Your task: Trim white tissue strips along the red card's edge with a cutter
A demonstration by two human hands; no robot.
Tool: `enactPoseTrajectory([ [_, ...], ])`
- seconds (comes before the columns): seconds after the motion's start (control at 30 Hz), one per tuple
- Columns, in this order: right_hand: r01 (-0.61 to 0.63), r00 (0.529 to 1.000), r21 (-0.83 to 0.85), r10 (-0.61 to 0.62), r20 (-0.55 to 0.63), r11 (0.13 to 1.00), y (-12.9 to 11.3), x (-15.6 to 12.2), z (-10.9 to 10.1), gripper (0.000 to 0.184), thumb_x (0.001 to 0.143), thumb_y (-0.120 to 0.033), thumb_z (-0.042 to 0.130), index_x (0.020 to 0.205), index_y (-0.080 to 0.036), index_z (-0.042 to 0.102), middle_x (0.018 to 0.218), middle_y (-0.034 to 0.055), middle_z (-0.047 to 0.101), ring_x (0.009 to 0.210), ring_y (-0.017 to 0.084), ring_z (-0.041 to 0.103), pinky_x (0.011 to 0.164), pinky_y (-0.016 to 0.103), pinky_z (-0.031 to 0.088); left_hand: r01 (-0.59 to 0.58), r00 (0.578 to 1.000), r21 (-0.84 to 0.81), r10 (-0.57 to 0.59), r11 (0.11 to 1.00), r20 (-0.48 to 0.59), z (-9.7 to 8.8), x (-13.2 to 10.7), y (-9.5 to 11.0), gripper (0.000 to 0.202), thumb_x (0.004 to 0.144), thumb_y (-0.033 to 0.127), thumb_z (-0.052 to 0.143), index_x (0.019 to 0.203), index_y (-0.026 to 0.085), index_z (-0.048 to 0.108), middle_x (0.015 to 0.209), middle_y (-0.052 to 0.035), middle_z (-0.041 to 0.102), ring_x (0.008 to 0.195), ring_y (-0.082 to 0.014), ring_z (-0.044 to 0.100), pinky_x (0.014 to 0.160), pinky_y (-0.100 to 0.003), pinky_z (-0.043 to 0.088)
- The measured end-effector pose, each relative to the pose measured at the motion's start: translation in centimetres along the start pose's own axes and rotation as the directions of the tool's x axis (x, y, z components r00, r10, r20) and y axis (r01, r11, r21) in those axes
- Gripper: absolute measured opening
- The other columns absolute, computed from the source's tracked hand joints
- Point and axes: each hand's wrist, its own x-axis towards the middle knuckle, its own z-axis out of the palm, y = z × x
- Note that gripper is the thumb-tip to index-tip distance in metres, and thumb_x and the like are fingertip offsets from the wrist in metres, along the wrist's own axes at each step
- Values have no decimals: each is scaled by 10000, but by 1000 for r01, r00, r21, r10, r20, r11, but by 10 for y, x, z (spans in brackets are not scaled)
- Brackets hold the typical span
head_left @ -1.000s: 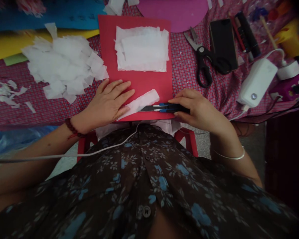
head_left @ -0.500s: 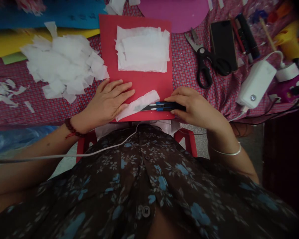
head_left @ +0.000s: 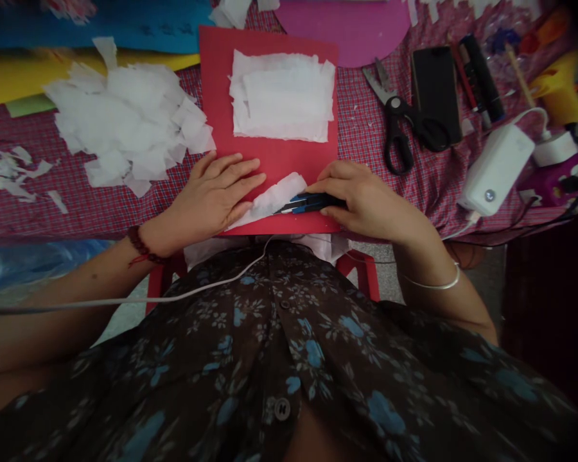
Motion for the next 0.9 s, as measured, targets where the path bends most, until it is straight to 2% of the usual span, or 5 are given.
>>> enactPoseTrajectory([
  [0.13,19,1000,-10,-19,2,1000,2,3,-5,432,934,-166,614,1331,-270,749,1199,110,727,1165,335,654,1037,518,513,-22,1000,16,22,1000,-18,1,-1,1,475,1159,368,400,1595,221,518,1712,-65,497,1599,-321,410,1352,-587,252],
  [0.23,12,1000,-28,-12,-10,1000,4,2,-6,413,955,-175,602,1332,-254,749,1198,120,721,1145,327,656,1032,513,515,-11,999,11,12,1000,-30,1,-1,2,469,1157,362,407,1596,240,519,1705,-59,507,1602,-315,417,1356,-573,249],
  [0.47,50,999,-3,-50,-12,999,6,5,0,437,938,-185,618,1351,-262,740,1204,109,729,1161,332,658,1032,516,514,27,999,-29,-26,999,28,-2,0,6,479,1167,366,366,1611,238,493,1732,-56,466,1628,-312,366,1365,-588,188],
  [0.67,14,1000,10,-14,-6,1000,3,2,-1,429,931,-184,616,1328,-256,760,1205,115,734,1160,336,664,1036,518,508,55,998,-104,-50,993,44,-2,0,3,499,1172,465,317,1600,278,493,1736,-6,463,1631,-291,340,1369,-593,154],
  [0.9,10,1000,8,-10,11,1000,3,-4,-2,422,939,-186,613,1329,-256,759,1194,117,729,1137,324,665,1029,509,510,36,999,-131,-34,991,17,-2,0,0,490,1129,421,414,1602,336,505,1705,20,511,1611,-317,376,1354,-642,206],
])
